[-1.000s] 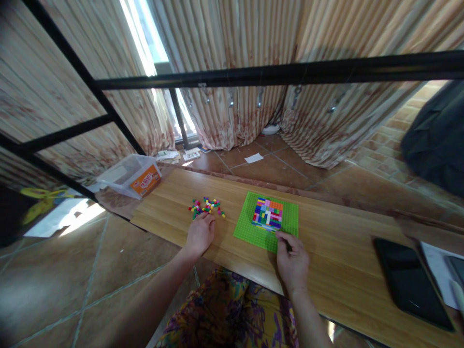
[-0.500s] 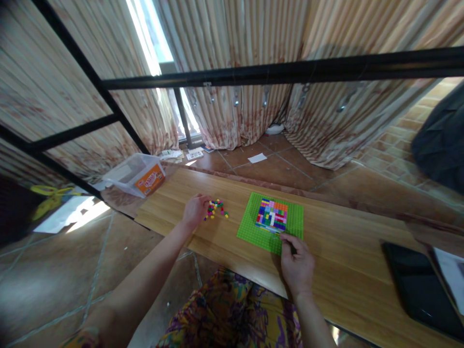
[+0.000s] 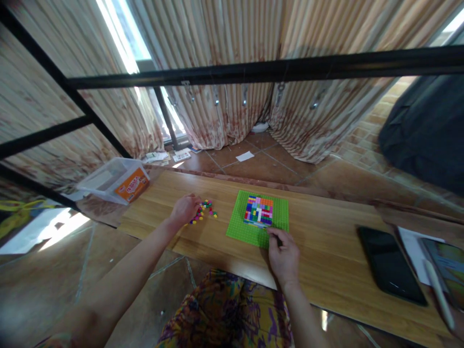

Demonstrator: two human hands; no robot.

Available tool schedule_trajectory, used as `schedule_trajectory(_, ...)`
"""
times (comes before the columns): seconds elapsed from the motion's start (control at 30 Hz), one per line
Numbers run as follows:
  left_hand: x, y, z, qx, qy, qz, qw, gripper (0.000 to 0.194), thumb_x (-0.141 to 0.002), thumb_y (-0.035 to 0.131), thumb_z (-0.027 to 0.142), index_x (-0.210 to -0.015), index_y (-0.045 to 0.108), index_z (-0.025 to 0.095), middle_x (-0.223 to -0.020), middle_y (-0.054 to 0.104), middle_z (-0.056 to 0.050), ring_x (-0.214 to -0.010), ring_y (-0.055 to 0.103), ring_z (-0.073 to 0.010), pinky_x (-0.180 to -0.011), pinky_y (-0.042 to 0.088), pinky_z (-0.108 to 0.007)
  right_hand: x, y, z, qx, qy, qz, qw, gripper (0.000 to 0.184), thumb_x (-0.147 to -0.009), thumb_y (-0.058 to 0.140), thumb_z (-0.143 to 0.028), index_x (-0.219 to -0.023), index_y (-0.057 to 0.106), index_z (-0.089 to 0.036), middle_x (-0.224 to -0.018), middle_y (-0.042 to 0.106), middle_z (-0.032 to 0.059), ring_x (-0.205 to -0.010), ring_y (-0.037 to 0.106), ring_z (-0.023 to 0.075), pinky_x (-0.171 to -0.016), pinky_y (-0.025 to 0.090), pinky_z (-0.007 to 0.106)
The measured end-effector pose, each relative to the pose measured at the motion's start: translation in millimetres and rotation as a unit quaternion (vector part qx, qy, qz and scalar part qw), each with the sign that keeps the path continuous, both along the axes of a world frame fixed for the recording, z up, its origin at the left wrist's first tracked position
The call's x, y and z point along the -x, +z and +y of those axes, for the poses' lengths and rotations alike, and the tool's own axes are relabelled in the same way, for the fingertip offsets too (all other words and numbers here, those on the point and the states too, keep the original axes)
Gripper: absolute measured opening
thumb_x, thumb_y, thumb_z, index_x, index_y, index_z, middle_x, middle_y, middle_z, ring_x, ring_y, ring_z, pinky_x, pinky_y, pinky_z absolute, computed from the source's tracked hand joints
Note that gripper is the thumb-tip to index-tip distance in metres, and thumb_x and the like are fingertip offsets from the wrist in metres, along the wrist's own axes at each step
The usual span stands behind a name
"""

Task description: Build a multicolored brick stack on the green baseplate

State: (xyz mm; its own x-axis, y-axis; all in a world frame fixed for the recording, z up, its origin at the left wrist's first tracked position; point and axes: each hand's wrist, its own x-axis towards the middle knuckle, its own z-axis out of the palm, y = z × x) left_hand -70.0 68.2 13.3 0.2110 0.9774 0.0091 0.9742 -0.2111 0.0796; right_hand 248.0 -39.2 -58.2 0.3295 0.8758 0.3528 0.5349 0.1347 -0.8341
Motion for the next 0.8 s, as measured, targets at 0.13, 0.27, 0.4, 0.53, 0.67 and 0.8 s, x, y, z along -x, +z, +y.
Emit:
schedule_trajectory(0.13,2.8,-2.3,-2.1,-0.03,0.013,-0.048,0.998,0.022,-0.089,0.048,0.02,-0.088,0.07,0.019,-0.091,0.067,-0.007,-0.089,0.062,-0.0188,-0.082,0.047,-0.029,1.2,3.0,-0.5,-0.006,-0.001,-0.002,1.0,0.025,-0.086,0.053,-0.035,-0.086,0.073,-0.02,-0.093,0.074,0.0086,-0.089,0.067,0.0243,-0.085,0.051,0.039)
schedule_trajectory(0.27,-9.3,-1.9,-9.6,-0.079,0.038,-0.187,0.978,0.016,-0.086,0.054,0.022,-0.081,0.069,0.019,-0.082,0.067,-0.004,-0.075,0.061,-0.0152,-0.073,0.047,-0.027,1.9,3.4,-0.1,-0.015,0.002,0.0,1.0,0.024,-0.086,0.053,-0.033,-0.086,0.073,-0.02,-0.093,0.074,0.0083,-0.089,0.068,0.0237,-0.084,0.051,0.038)
schedule_trajectory(0.4,-49.2,1.3,-24.7,-0.07,-0.008,-0.363,0.929,0.012,-0.083,0.056,0.02,-0.077,0.067,0.019,-0.076,0.068,-0.001,-0.07,0.061,-0.0129,-0.068,0.047,-0.024,2.6,3.3,0.9,-0.017,0.003,0.008,1.0,0.023,-0.085,0.054,-0.032,-0.086,0.073,-0.021,-0.092,0.074,0.0071,-0.088,0.068,0.0231,-0.083,0.052,0.037)
schedule_trajectory(0.53,-94.3,1.2,-36.9,0.0,-0.057,-0.498,0.865,0.009,-0.081,0.058,0.019,-0.076,0.066,0.018,-0.071,0.067,0.0,-0.066,0.061,-0.0114,-0.064,0.048,-0.022,2.9,4.6,0.7,-0.015,0.006,0.012,1.0,0.022,-0.085,0.053,-0.031,-0.087,0.073,-0.021,-0.092,0.074,0.0069,-0.088,0.067,0.0229,-0.082,0.052,0.037)
schedule_trajectory(0.67,-120.4,0.4,-39.7,0.007,-0.057,-0.529,0.847,0.007,-0.08,0.059,0.019,-0.077,0.065,0.018,-0.072,0.066,0.001,-0.066,0.061,-0.0114,-0.064,0.049,-0.023,4.2,5.6,0.1,-0.011,0.007,0.024,1.0,0.022,-0.085,0.053,-0.03,-0.087,0.073,-0.021,-0.093,0.074,0.0072,-0.089,0.067,0.0231,-0.084,0.051,0.038)
schedule_trajectory(0.8,-130.7,2.1,-38.6,0.002,-0.074,-0.521,0.85,0.01,-0.082,0.058,0.019,-0.084,0.067,0.018,-0.081,0.071,-0.002,-0.074,0.064,-0.013,-0.072,0.052,-0.025,6.1,7.4,0.4,-0.011,0.005,0.028,1.0,0.022,-0.085,0.052,-0.029,-0.086,0.072,-0.021,-0.093,0.073,0.0075,-0.089,0.066,0.0233,-0.085,0.051,0.039)
